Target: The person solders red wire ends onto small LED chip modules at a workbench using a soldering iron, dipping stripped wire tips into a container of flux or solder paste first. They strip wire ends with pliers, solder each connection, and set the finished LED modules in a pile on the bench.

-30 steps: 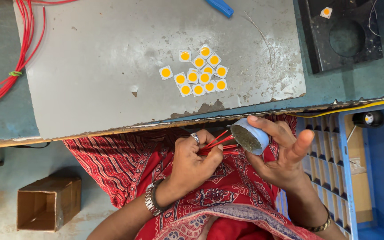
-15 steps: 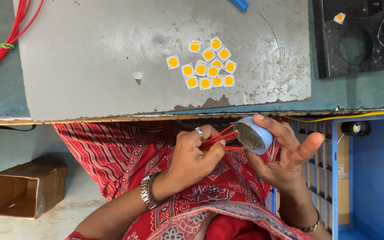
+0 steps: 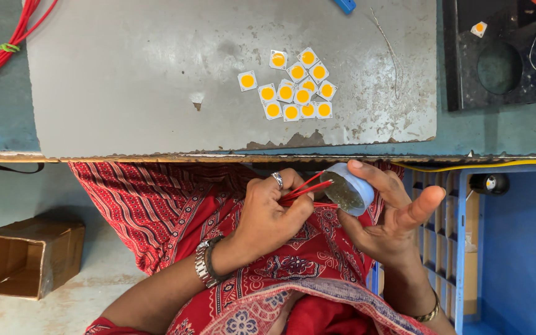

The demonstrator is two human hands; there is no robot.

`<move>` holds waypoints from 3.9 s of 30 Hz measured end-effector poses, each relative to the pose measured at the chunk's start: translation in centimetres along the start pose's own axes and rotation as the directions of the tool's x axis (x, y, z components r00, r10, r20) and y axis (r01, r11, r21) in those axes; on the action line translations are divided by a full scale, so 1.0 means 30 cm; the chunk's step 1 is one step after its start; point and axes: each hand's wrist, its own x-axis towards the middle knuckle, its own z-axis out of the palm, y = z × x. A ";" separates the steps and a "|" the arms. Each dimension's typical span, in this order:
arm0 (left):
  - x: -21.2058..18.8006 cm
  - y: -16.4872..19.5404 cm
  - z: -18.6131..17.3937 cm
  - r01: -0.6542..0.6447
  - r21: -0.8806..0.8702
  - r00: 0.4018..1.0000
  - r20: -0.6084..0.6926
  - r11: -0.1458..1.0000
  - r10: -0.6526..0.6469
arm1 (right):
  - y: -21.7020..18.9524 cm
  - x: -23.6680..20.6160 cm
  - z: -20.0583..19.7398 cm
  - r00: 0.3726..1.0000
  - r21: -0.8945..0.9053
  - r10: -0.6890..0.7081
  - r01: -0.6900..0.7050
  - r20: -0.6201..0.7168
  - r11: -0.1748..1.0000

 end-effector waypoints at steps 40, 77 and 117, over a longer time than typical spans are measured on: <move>0.016 0.020 -0.005 0.003 0.006 1.000 -0.008 1.000 -0.003 | 0.026 -0.004 -0.011 0.994 0.116 0.062 -0.052 -0.085 0.992; 0.018 0.034 -0.007 0.091 -0.009 0.996 0.013 0.996 -0.091 | 0.014 0.007 0.014 0.999 0.049 0.013 -0.011 -0.048 0.999; 0.005 0.022 -0.009 0.050 0.053 0.999 0.014 0.997 -0.050 | -0.002 0.009 0.022 0.999 0.071 -0.035 0.036 -0.012 0.997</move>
